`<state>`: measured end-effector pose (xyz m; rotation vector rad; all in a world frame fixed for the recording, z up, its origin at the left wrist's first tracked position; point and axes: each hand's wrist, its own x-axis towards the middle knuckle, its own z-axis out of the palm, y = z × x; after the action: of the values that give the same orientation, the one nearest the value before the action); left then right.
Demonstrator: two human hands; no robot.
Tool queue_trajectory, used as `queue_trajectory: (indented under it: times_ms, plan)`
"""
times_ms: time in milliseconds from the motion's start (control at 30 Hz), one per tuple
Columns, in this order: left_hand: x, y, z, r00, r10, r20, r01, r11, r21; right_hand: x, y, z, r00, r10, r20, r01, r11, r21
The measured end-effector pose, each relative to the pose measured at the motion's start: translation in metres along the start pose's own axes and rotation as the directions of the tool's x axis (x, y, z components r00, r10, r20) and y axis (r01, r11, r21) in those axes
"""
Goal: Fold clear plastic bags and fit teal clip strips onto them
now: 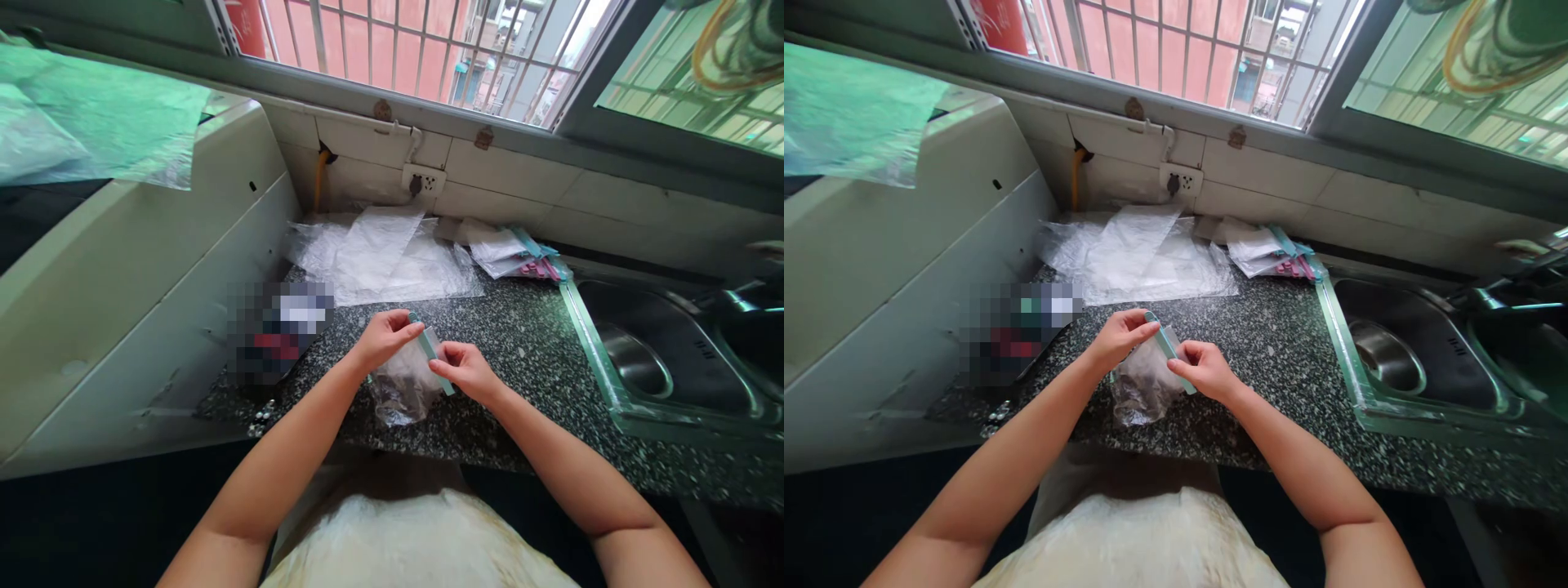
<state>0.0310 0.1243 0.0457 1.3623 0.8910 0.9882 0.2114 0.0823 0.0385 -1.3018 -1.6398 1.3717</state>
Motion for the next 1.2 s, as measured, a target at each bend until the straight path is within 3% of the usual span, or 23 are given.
queue_trajectory:
  times_ms: [267, 467, 1200]
  plan:
    - [0.0004, 0.0021, 0.0022, 1.000, 0.001, 0.022, 0.000, 1.000, -0.024, -0.0007, -0.0003, 0.0009, 1.000, -0.013, 0.027, 0.014, 0.999, -0.053]
    - [-0.0002, 0.0017, 0.0049, 0.998, -0.006, 0.063, 0.006, 1.000, -0.010, -0.0016, -0.0044, 0.0005, 0.995, -0.084, -0.058, 0.078, 0.993, -0.093]
    - [-0.0007, 0.0017, 0.0064, 0.997, 0.069, 0.018, -0.070, 0.995, 0.074, -0.0024, -0.0070, -0.0013, 0.988, -0.114, -0.103, 0.097, 0.983, -0.153]
